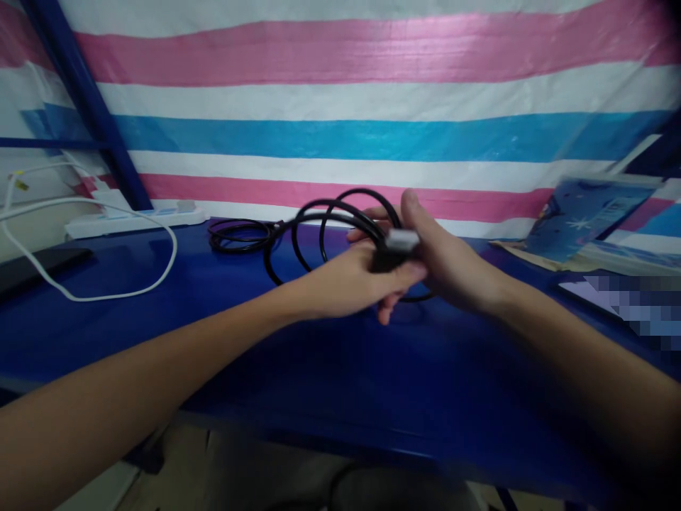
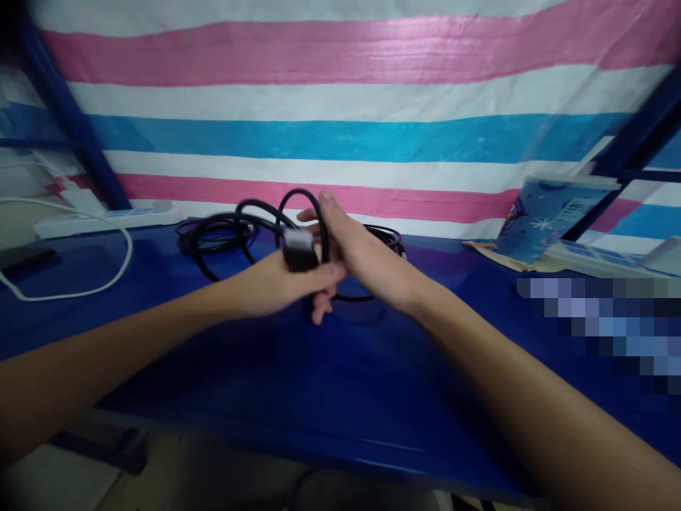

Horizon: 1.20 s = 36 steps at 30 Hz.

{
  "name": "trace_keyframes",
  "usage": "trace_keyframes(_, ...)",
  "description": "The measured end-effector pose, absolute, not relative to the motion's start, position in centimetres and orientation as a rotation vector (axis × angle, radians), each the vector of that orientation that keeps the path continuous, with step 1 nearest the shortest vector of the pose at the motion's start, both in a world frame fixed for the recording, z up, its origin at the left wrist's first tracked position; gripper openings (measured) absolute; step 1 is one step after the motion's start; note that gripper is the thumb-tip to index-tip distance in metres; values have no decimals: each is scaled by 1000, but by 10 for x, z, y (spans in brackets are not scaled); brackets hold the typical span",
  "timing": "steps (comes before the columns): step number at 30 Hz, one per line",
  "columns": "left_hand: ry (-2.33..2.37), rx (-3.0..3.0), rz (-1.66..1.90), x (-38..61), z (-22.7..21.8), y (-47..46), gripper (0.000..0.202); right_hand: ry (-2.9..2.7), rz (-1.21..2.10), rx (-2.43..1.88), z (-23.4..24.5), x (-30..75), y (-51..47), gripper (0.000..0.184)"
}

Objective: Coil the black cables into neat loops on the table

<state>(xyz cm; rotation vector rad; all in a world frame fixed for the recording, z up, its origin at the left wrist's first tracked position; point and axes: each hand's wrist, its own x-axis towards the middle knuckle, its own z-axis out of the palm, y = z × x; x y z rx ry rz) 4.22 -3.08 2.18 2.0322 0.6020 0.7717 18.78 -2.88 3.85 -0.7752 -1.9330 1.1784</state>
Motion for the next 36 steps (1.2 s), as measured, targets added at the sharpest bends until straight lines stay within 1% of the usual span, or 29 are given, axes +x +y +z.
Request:
trace_keyframes(2, 506, 1817, 935, 37, 31, -30, 30, -1969, 1319, -639, 40, 191, -28, 59)
trace_keyframes(3, 467, 1743, 998, 35, 36, -30, 29, -2002, 1325, -577, 40, 193, -27, 57)
trace_keyframes(4, 441, 1689, 1041, 31, 41, -30, 28, -2060, 1275, -548, 41, 196, -26, 51)
trace_keyframes(6, 418, 1635, 1090, 25, 51, -30, 29, -2292, 1064, -650, 44, 202, -24, 40)
trace_keyframes(9, 423, 1594, 1127, 17, 64, -32, 34, -2665, 709, -1029, 47, 210, -21, 51)
trace_keyframes(11, 415, 1561, 1155, 14, 69, -34, 37, -2774, 569, -1164, 48, 211, -19, 42)
trace_keyframes(13, 413, 1527, 1166, 12, 72, -37, 38, -2746, 374, -1145, 49, 211, -16, 33)
trace_keyframes(16, 425, 1508, 1131, 12, 73, -39, 41, -2480, -105, -1068, 49, 214, -9, 28)
trace_keyframes(17, 430, 1514, 1112, 12, 73, -40, 42, -2370, -244, -1077, 49, 216, -5, 32)
trace_keyframes(18, 427, 1524, 1095, 12, 73, -41, 43, -2268, -328, -1117, 49, 220, -1, 42)
trace_keyframes(19, 421, 1535, 1080, 11, 73, -41, 42, -2183, -335, -1202, 48, 225, 3, 52)
trace_keyframes(20, 416, 1547, 1066, 11, 73, -40, 42, -2123, -240, -1328, 48, 229, 7, 56)
trace_keyframes(21, 408, 1560, 1053, 10, 73, -40, 41, -2078, -74, -1465, 48, 234, 10, 50)
trace_keyframes(23, 371, 1604, 1009, 8, 71, -38, 39, -1963, 382, -1590, 49, 239, 12, 29)
trace_keyframes(24, 353, 1636, 970, 7, 70, -36, 38, -1904, 580, -1559, 50, 240, 11, 24)
trace_keyframes(25, 345, 1678, 922, 7, 68, -35, 37, -1856, 722, -1488, 52, 238, 8, 25)
trace_keyframes(28, 447, 1822, 801, 11, 61, -32, 34, -1740, 977, -1227, 59, 226, -7, 24)
trace_keyframes(29, 522, 1867, 778, 13, 58, -32, 32, -1672, 1073, -1131, 61, 220, -13, 20)
trace_keyframes(30, 590, 1913, 764, 16, 55, -31, 30, -1633, 1136, -1033, 63, 215, -19, 16)
trace_keyframes(32, 691, 2001, 754, 22, 49, -30, 28, -1621, 1152, -937, 63, 205, -27, 22)
trace_keyframes(34, 744, 2063, 769, 26, 44, -28, 30, -1630, 1015, -917, 59, 196, -31, 30)
trace_keyframes(36, 774, 2076, 780, 28, 40, -28, 32, -1609, 829, -905, 52, 188, -33, 30)
